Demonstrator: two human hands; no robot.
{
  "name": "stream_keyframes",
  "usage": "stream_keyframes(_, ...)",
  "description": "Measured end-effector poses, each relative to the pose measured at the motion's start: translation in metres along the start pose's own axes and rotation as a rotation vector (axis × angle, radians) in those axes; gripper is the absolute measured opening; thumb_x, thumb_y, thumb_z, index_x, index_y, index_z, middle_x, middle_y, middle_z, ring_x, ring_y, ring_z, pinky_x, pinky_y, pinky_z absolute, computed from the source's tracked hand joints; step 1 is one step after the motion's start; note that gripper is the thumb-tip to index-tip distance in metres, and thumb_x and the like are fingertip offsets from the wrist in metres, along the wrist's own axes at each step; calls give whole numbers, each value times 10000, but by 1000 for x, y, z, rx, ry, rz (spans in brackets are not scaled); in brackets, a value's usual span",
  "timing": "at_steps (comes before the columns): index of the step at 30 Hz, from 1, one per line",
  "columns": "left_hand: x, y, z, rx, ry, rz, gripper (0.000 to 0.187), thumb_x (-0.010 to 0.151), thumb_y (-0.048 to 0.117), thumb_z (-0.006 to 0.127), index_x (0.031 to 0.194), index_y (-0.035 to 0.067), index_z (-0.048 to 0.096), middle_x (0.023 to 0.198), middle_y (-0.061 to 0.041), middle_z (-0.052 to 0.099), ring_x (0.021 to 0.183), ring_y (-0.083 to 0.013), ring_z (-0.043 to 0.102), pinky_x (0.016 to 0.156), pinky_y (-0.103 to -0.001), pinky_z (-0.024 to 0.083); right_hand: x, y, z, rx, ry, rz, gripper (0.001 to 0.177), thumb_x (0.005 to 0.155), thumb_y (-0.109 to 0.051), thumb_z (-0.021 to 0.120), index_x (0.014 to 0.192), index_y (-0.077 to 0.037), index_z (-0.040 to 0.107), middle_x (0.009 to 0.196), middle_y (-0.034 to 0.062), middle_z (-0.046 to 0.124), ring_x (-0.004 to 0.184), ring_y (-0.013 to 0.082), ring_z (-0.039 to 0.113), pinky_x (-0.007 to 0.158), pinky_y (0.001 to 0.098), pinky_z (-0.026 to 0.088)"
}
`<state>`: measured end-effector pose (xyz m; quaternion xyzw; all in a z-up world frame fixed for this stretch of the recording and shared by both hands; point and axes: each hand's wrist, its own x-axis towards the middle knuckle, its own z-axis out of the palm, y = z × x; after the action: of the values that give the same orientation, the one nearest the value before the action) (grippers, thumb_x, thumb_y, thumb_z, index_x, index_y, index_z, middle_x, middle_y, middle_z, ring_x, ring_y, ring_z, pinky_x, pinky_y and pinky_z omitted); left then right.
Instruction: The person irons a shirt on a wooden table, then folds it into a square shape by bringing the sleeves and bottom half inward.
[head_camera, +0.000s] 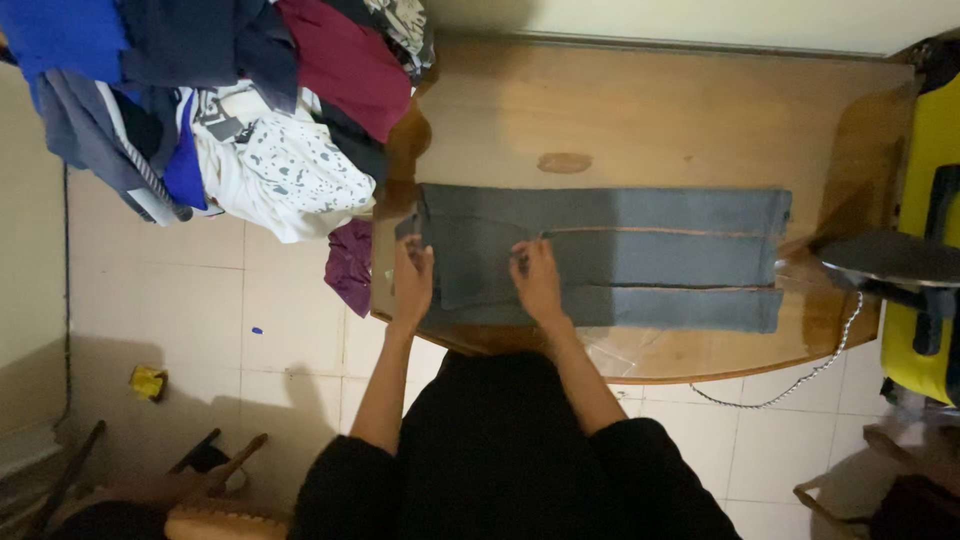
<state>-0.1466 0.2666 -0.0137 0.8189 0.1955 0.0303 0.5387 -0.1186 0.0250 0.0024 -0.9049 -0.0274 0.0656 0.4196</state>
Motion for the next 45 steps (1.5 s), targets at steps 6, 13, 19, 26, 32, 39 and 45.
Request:
stream_keyframes(6, -31, -33, 0, -99, -147, -149, 251, 1022, 63, 531, 1271, 70, 562, 1083, -93, 619, 918, -172, 658, 772, -326, 577, -42, -28, 48, -98, -338, -261, 466, 767, -203, 871, 1166, -114, 646, 1150, 154, 532, 1129, 369, 518, 974, 498, 428)
stream_keyframes(13, -41, -48, -5, -243, -128, -47, 248, 1072, 55, 486, 1294, 79, 594, 1052, -72, 600, 873, -127, 626, 745, -287, 535, -47, -44, 74, -388, -306, -84, 659, 724, -279, 902, 1258, -133, 544, 1209, 179, 467, 1141, 391, 443, 960, 575, 330)
stream_keyframes(19, -31, -32, -5, -328, -71, -81, 222, 1074, 79, 493, 1253, 74, 625, 1047, -52, 636, 871, -128, 623, 750, -270, 505, -45, -33, 90, -372, -264, 13, 440, 828, -241, 810, 1213, -172, 609, 1238, 136, 508, 1172, 372, 480, 972, 602, 346)
stream_keyframes(26, -21, -21, -1, -140, -168, 107, 383, 951, -55, 527, 1277, 105, 649, 1135, -97, 641, 1013, -210, 619, 891, -317, 510, -33, -16, 89, -324, -228, 32, 230, 930, -189, 699, 1155, -149, 672, 1186, 124, 608, 1125, 342, 568, 955, 571, 426)
stream_keyframes(32, 6, 9, -17, 200, -474, 539, 552, 803, -16, 630, 1341, 108, 622, 1361, -128, 581, 1251, -354, 517, 1053, -492, 349, -10, 42, 75, 405, -304, 178, 246, 1031, -187, 585, 1216, -29, 620, 1128, 99, 698, 1030, 195, 652, 908, 338, 520)
stream_keyframes(39, 36, 42, 15, 425, -579, 501, 261, 951, 272, 699, 1163, 122, 676, 1233, -95, 661, 1184, -295, 530, 994, -478, 351, 11, 44, 29, 656, -252, 499, 320, 1054, -295, 576, 1237, -42, 645, 1063, 28, 660, 980, 150, 610, 858, 317, 515)
stream_keyframes(45, 67, 53, 51, 509, -643, 392, 271, 1020, 365, 641, 1198, 167, 692, 1086, -104, 700, 1079, -262, 590, 1007, -464, 336, 37, 65, 15, 680, -162, 340, 369, 969, -285, 706, 1213, -24, 612, 1035, 22, 644, 953, 117, 627, 796, 289, 564)
